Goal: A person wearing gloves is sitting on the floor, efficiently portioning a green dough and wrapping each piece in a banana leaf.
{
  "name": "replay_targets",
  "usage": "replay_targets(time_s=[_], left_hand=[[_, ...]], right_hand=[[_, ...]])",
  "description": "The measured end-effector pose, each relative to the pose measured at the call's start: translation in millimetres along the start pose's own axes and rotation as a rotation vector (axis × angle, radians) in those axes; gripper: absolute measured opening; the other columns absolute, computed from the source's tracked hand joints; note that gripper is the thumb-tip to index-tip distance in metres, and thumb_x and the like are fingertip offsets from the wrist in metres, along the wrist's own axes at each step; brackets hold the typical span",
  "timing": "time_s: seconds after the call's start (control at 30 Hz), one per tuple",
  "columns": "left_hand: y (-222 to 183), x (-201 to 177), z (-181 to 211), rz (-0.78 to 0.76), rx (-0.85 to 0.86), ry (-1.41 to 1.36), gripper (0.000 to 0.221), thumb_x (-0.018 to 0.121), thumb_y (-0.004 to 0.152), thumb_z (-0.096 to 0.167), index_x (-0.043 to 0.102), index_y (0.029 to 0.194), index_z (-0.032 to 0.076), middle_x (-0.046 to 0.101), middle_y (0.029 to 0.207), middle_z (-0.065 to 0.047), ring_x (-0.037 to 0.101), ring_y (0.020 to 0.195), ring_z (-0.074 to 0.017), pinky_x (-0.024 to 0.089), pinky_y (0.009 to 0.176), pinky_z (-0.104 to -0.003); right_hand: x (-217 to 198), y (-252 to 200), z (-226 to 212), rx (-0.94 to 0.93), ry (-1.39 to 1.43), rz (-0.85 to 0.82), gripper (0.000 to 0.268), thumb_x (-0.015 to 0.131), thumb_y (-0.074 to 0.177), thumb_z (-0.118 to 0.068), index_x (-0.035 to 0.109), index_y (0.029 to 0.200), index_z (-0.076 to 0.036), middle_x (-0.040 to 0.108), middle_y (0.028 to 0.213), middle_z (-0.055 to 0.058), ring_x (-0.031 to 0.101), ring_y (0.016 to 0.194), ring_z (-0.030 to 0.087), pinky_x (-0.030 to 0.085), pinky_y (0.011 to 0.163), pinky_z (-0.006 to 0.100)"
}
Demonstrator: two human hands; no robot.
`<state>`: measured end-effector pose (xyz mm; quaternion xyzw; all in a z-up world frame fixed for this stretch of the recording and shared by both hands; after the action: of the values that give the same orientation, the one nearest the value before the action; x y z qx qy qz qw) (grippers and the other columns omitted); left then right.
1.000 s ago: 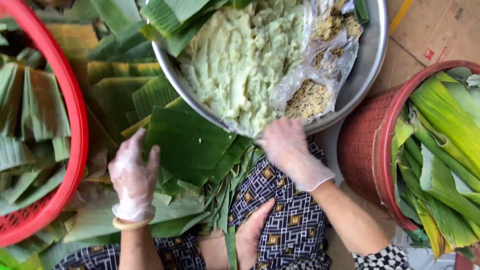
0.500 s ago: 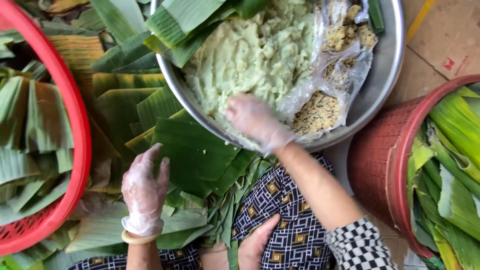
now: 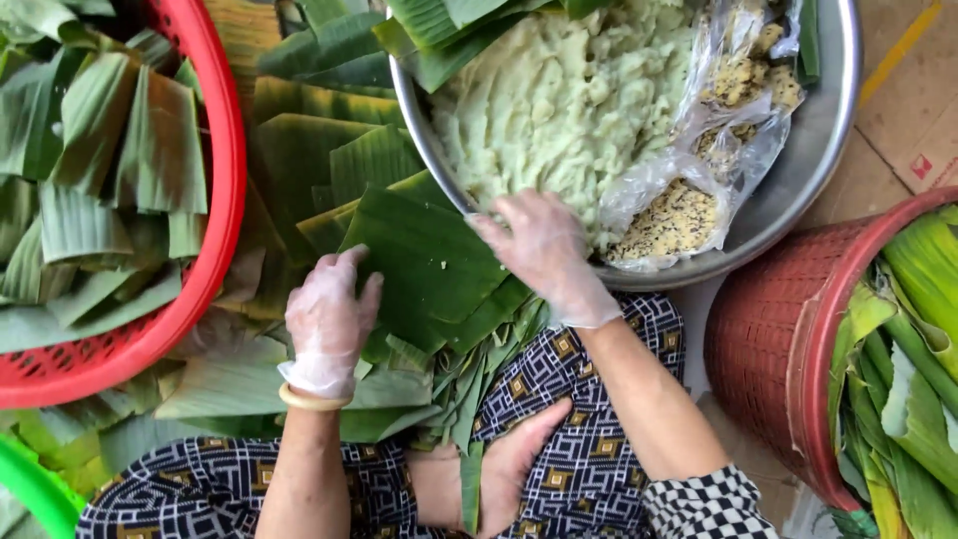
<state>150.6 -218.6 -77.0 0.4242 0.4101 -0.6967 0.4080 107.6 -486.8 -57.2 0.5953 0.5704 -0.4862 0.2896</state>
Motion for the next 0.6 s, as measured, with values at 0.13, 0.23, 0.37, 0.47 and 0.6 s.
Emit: replay_targets(time_s=[0.13, 0.23, 0.37, 0.47, 0.6], left_hand=[[-7.4, -13.8, 13.4, 0.119, 0.087, -0.077, 0.027, 0.069, 0.095, 0.039, 0.070, 0.122, 0.032, 0.071, 0.102, 0.003, 0.073, 0.095, -0.0221, 0.057, 0.082, -0.041], [-16.3, -9.1, 40.7, 0.136, 0.209, -0.368, 0.016, 0.072, 0.094, 0.027, 0.076, 0.109, 0.029, 0.075, 0.095, 0.004, 0.075, 0.092, -0.0194, 0.059, 0.081, -0.036], [-15.0, 15.0, 95.7, -0.192, 0.121, -0.964, 0.036, 0.063, 0.098, 0.025, 0.067, 0.132, 0.013, 0.075, 0.117, -0.019, 0.071, 0.111, -0.0377, 0.058, 0.095, -0.051], [-2.8, 21.2, 127.7, -0.186, 0.016, -1.184, 0.027, 0.062, 0.099, 0.027, 0.073, 0.112, 0.007, 0.074, 0.086, -0.015, 0.067, 0.081, -0.0227, 0.057, 0.079, -0.045], [-2.8, 59.4, 112.3, -0.080, -0.003, -1.118, 0.015, 0.071, 0.094, 0.033, 0.076, 0.088, 0.020, 0.072, 0.066, -0.001, 0.068, 0.069, -0.0148, 0.057, 0.071, -0.034]], right_hand=[[15.4, -20.5, 38.1, -0.095, 0.017, 0.251, 0.037, 0.055, 0.106, -0.048, 0.067, 0.089, -0.018, 0.067, 0.079, 0.007, 0.072, 0.080, 0.031, 0.058, 0.071, 0.041], [0.6, -38.3, 40.1, -0.054, 0.145, 0.290, 0.031, 0.061, 0.105, -0.041, 0.067, 0.086, -0.018, 0.069, 0.075, 0.006, 0.072, 0.077, 0.029, 0.058, 0.067, 0.039], [-42.9, -61.7, 26.0, -0.080, 0.207, 0.086, 0.037, 0.039, 0.108, -0.007, 0.057, 0.140, -0.006, 0.069, 0.114, 0.019, 0.068, 0.109, 0.033, 0.057, 0.096, 0.044], [-76.6, -76.1, -6.4, -0.184, -0.133, 0.122, 0.033, 0.050, 0.105, -0.008, 0.064, 0.135, -0.008, 0.058, 0.137, 0.017, 0.052, 0.131, 0.038, 0.045, 0.107, 0.051], [-29.9, -79.2, 4.2, -0.231, -0.097, 0.095, 0.028, 0.063, 0.102, -0.029, 0.067, 0.126, -0.015, 0.065, 0.118, 0.010, 0.062, 0.114, 0.029, 0.056, 0.093, 0.040]])
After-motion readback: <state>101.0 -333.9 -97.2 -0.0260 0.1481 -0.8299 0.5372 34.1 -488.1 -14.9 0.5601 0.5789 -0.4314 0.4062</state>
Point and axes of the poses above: each hand's wrist, its own y-axis towards the middle knuckle, its own x-axis out of the palm, z = x × y, the point moved 4 cm from there along y, towards the middle knuckle
